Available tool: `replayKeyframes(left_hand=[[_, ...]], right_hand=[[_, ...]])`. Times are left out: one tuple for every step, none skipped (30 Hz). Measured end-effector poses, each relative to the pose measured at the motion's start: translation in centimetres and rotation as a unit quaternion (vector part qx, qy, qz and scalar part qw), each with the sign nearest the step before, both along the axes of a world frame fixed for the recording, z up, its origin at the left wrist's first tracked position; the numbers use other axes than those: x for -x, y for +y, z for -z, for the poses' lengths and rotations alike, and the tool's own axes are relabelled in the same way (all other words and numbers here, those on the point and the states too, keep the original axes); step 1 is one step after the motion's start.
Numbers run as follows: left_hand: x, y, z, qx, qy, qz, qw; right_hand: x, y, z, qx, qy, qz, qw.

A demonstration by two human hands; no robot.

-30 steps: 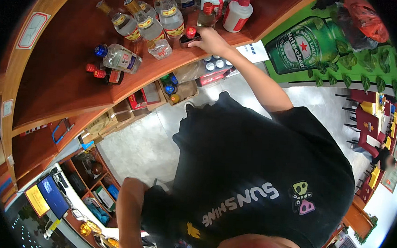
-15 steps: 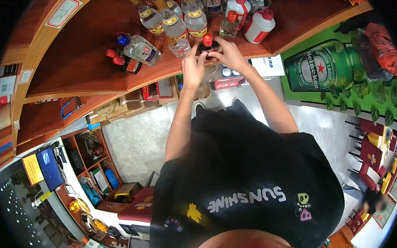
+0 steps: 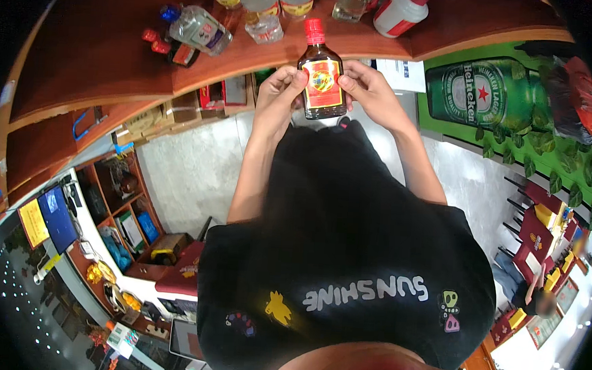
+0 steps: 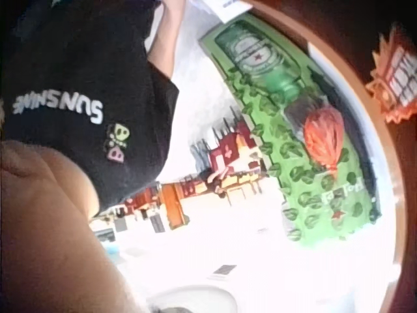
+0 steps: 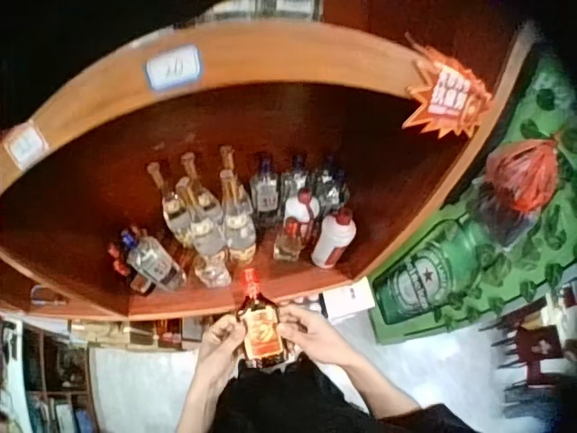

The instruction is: The person is inspecting and rearranging various liquor bottles on a wooden shelving unit.

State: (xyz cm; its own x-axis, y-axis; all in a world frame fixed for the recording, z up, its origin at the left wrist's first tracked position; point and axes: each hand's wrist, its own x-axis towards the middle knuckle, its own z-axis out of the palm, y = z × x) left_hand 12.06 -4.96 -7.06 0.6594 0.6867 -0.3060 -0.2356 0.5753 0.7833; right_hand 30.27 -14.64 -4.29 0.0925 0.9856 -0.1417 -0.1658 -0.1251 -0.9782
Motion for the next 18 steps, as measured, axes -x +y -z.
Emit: replayKeyframes(left_hand=[[0.5,-0.8,-0.1,0.008,0.004,-0.004,1.0],[0.7,-1.1,-0.3,-0.001,-0.001,-0.014,1.0],[0.8,-1.4,-0.5,-0.011,-0.006,-0.023,1.0],[0.8,-1.6,-0.9,-0.013,-0.005,-0.037,0.999],[0.8,-1.8,-1.1,-0.012,-0.005,-0.039,0.999],[0.9,-1.9,-1.3,-0.019,0.002,-0.052,0.998],[0.9,-2.0,-1.7,-0.028,0.009,-0.064,0.998],[0.9,-2.2,-2.1,-0.03,0.009,-0.063,0.997],[0.9,-2.3,-2.6,-0.049,-0.001,-0.067,0.997],[1.0,-2.5,-3.1,-0.068,-0.012,-0.069,0.995],[1.2,-2.4,-3.8,-0.072,-0.014,-0.068,0.995],[1.4,-2.4,-4.5,-0.119,-0.031,-0.06,0.991],[1.6,-2.2,-5.0,-0.166,-0.049,-0.052,0.984],[2.0,-2.0,-5.1,-0.169,-0.075,-0.012,0.983],[2.1,-1.7,-4.8,-0.172,-0.077,-0.011,0.982],[2.1,-1.5,-4.2,-0.187,-0.1,0.022,0.977],[1.8,-1.3,-4.3,-0.202,-0.123,0.055,0.97],[1.3,-1.5,-4.5,-0.21,-0.137,0.062,0.966]], right_hand=[[0.5,-0.5,0.0,0.008,0.004,-0.004,1.0],[0.7,-0.6,-0.1,0.014,0.018,0.001,1.0],[0.9,-0.7,-0.2,0.018,0.03,0.006,0.999],[1.1,-0.6,-0.2,0.012,0.03,0.007,0.999],[1.3,-0.7,-0.4,0.014,0.031,0.005,0.999],[1.5,-0.7,-0.9,0.012,0.014,0.009,1.0],[1.7,-0.7,-1.4,0.008,-0.002,0.014,1.0],[2.0,-0.8,-1.8,0.006,-0.002,0.014,1.0],[2.2,-1.0,-2.3,-0.034,-0.007,0.024,0.999],[2.4,-1.1,-2.6,-0.073,-0.013,0.034,0.997],[2.6,-1.3,-2.6,-0.078,-0.014,0.035,0.996],[2.7,-1.7,-2.3,-0.037,0.041,-0.007,0.998],[2.8,-1.9,-2.3,0.004,0.096,-0.048,0.994],[3.7,-2.0,-2.6,-0.008,0.249,-0.093,0.964],[4.6,-1.9,-3.3,0.003,0.369,-0.096,0.924],[4.7,-2.2,-2.8,0.003,0.397,-0.144,0.906],[4.6,-2.4,-2.6,0.003,0.424,-0.19,0.886],[4.3,-2.5,-2.6,-0.025,0.425,-0.216,0.879]])
